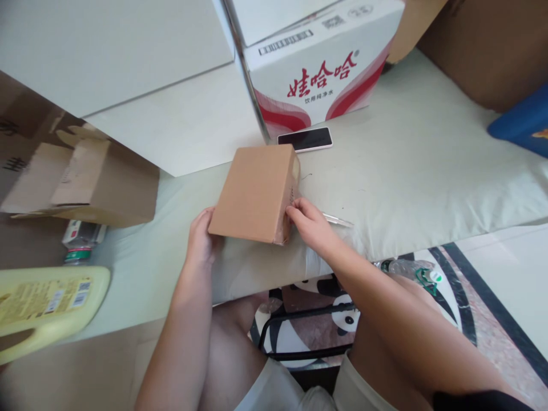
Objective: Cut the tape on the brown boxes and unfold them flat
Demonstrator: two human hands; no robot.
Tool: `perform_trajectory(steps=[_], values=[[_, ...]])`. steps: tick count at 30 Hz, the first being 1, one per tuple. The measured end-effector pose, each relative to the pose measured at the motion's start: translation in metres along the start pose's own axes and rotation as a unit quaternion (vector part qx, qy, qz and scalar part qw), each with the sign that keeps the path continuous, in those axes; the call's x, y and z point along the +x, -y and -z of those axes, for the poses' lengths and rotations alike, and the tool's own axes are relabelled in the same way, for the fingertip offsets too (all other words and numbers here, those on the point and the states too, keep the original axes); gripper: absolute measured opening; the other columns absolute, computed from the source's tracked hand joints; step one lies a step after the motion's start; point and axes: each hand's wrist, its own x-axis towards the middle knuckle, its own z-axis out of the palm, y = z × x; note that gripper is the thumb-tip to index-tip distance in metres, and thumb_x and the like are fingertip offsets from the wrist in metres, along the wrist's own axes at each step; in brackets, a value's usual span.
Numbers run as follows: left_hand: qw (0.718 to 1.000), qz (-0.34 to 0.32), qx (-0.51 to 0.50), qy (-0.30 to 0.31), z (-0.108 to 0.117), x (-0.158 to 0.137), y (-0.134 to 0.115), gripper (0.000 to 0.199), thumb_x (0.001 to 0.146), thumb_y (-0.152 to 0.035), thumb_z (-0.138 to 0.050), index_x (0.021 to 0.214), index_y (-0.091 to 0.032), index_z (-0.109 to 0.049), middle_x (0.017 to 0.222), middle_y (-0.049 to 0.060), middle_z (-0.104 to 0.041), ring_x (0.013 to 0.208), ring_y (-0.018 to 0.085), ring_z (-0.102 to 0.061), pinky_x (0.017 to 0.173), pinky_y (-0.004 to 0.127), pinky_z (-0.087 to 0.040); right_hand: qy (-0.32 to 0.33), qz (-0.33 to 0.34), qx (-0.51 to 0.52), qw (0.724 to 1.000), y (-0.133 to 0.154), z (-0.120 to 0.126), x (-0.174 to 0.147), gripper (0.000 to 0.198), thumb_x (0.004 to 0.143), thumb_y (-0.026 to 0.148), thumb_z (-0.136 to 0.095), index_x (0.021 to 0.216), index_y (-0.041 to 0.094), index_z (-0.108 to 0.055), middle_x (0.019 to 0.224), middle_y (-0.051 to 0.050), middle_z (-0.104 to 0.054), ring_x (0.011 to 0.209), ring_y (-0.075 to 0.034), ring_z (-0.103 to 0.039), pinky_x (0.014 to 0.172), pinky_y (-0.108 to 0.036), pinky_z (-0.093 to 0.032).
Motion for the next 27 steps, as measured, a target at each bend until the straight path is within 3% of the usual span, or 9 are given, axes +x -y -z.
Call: perform_trajectory(steps=[27], values=[[1.000,0.002,0.012,0.020,0.0003,0.0007,0.0022,0.020,0.069,-0.042,-0.073,0.075,-0.023,-0.073,0.081,0.002,-0.074,0.079,0.019,-0.065,0.075,0.030,-0.046,0.008,0.006,-0.010,1.000,0.0009,0.0000,-0.0024,0.023,0.085,0.046,-0.051,0.076,0.025,-0.048,0.075,0.001,-0.054,0.079,-0.020,-0.052,0.080,-0.038,-0.040]])
